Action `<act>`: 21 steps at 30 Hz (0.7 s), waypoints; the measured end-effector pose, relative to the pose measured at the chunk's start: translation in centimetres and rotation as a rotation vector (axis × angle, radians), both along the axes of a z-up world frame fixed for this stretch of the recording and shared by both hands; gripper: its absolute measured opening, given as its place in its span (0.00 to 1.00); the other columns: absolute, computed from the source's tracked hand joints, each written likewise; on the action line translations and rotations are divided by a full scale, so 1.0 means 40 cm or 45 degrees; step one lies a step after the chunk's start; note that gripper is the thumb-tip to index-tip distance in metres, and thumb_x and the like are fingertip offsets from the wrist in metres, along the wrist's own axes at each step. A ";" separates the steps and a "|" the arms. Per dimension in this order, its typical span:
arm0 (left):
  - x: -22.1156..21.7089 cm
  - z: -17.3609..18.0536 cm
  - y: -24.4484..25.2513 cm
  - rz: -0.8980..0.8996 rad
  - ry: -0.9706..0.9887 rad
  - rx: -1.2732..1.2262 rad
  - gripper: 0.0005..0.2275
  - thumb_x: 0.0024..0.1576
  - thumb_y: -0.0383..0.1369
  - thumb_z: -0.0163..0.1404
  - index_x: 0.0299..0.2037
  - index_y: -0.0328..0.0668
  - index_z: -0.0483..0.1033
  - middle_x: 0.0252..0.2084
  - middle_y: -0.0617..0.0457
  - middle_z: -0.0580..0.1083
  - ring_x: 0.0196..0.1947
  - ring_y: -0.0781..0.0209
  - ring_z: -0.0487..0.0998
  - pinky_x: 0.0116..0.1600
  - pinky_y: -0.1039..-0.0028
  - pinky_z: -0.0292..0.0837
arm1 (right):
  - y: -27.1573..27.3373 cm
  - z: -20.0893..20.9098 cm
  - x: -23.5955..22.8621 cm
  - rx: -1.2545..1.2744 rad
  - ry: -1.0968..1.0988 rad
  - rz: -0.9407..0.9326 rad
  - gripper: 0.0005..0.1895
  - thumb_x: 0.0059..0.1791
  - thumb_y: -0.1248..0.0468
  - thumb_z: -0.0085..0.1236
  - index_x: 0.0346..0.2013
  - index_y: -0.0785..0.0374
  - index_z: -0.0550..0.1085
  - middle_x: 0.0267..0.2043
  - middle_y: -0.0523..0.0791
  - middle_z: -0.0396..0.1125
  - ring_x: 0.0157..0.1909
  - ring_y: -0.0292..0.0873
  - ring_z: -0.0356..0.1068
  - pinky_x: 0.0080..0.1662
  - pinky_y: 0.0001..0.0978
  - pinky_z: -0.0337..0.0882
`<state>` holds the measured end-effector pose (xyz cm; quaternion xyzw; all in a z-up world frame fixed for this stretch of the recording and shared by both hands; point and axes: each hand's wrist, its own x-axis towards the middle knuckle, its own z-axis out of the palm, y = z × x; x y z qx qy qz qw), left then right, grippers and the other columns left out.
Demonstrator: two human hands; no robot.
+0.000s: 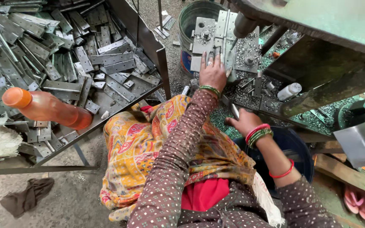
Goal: The person sits on the floor and repeatedly picks up metal brackets from a bin, places them under a drill press, and operates the machine to drill holes. They then remove the processed brackets and place them into a pile. The person briefly drinks from a bottle before resuming the task.
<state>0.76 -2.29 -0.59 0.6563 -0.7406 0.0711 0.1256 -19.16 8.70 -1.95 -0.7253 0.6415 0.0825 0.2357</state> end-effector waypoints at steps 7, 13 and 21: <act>0.015 0.013 0.008 0.002 0.098 -0.011 0.13 0.63 0.30 0.44 0.54 0.37 0.76 0.65 0.44 0.70 0.63 0.48 0.71 0.76 0.48 0.38 | 0.138 -0.209 0.001 -0.343 -0.237 -0.047 0.27 0.48 0.47 0.57 0.50 0.66 0.68 0.29 0.61 0.73 0.32 0.64 0.74 0.36 0.55 0.72; 0.010 0.036 0.028 0.005 0.098 -0.043 0.14 0.61 0.30 0.43 0.53 0.39 0.77 0.66 0.45 0.69 0.64 0.51 0.70 0.76 0.49 0.38 | -0.003 -0.067 -0.022 -0.025 0.059 0.036 0.29 0.48 0.43 0.58 0.47 0.66 0.70 0.34 0.59 0.74 0.37 0.62 0.76 0.40 0.53 0.74; -0.005 0.064 -0.040 0.052 0.075 0.183 0.16 0.63 0.32 0.39 0.56 0.41 0.75 0.71 0.49 0.62 0.70 0.55 0.63 0.76 0.49 0.28 | 0.122 -0.103 0.034 -0.046 -0.182 -0.208 0.31 0.49 0.49 0.53 0.63 0.60 0.63 0.32 0.56 0.74 0.33 0.60 0.78 0.36 0.51 0.77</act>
